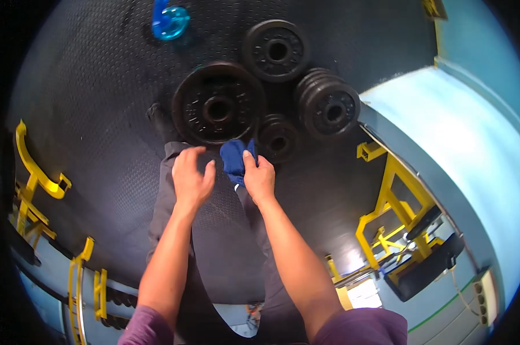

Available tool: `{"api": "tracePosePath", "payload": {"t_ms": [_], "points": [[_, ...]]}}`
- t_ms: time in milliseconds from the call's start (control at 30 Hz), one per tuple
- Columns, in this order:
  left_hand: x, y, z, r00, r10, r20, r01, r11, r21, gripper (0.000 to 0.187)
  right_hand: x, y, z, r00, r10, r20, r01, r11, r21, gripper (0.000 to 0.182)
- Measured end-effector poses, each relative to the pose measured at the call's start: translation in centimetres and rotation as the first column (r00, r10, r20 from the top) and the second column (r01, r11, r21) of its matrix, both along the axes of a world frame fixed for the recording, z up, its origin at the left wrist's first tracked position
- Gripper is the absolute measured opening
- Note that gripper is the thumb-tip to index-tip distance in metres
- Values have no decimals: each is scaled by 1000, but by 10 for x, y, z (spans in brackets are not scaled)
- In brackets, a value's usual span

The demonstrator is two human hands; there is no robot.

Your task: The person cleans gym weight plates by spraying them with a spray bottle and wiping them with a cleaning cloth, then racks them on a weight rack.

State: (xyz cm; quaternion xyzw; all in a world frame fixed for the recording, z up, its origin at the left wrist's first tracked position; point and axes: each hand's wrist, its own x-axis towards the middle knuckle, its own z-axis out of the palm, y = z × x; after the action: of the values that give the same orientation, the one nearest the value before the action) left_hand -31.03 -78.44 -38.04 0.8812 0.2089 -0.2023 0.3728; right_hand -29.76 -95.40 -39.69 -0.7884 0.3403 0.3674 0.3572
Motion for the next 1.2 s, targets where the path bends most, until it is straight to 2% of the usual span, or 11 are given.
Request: {"api": "tracePosePath", "payload": {"t_ms": [67, 133, 233, 400, 467, 500, 600, 667, 1000, 1133, 1200], "points": [[16, -22, -28, 964, -250, 90, 243, 967, 76, 58, -11, -12, 5, 858, -513, -5, 503, 838, 211, 42], [33, -34, -50, 828, -560, -25, 555, 813, 174, 82, -16, -25, 17, 851, -525, -16, 520, 839, 161, 38], [46, -49, -63, 677, -711, -191, 733, 628, 263, 130, -33, -40, 39, 799, -600, -42, 584, 757, 293, 36], [26, -43, -101, 475, -821, -316, 864, 368, 343, 134, -84, -64, 45, 640, -761, -106, 753, 594, 281, 37], [22, -39, -122, 500, -851, -161, 812, 397, 428, 112, -99, -73, 44, 690, -706, -161, 724, 668, 172, 36], [20, -36, -126, 500, -861, -92, 794, 414, 445, 108, -106, -75, 42, 630, -757, -174, 774, 592, 224, 34], [30, -41, -113, 434, -873, -222, 855, 321, 408, 111, -132, -85, 24, 618, -762, -192, 783, 577, 232, 31], [30, -41, -111, 444, -883, -154, 841, 351, 413, 117, -130, -85, 21, 534, -826, -181, 833, 476, 282, 28], [64, -48, -59, 442, -892, -94, 855, 388, 345, 119, -151, -91, 5, 542, -813, -213, 837, 497, 229, 31], [135, -50, 7, 525, -832, -180, 843, 538, -28, 127, -148, -72, 10, 586, -779, -226, 811, 560, 170, 34], [168, -41, 28, 614, -790, -11, 760, 594, -263, 126, -141, -62, 12, 610, -743, -275, 792, 585, 177, 37]]}}
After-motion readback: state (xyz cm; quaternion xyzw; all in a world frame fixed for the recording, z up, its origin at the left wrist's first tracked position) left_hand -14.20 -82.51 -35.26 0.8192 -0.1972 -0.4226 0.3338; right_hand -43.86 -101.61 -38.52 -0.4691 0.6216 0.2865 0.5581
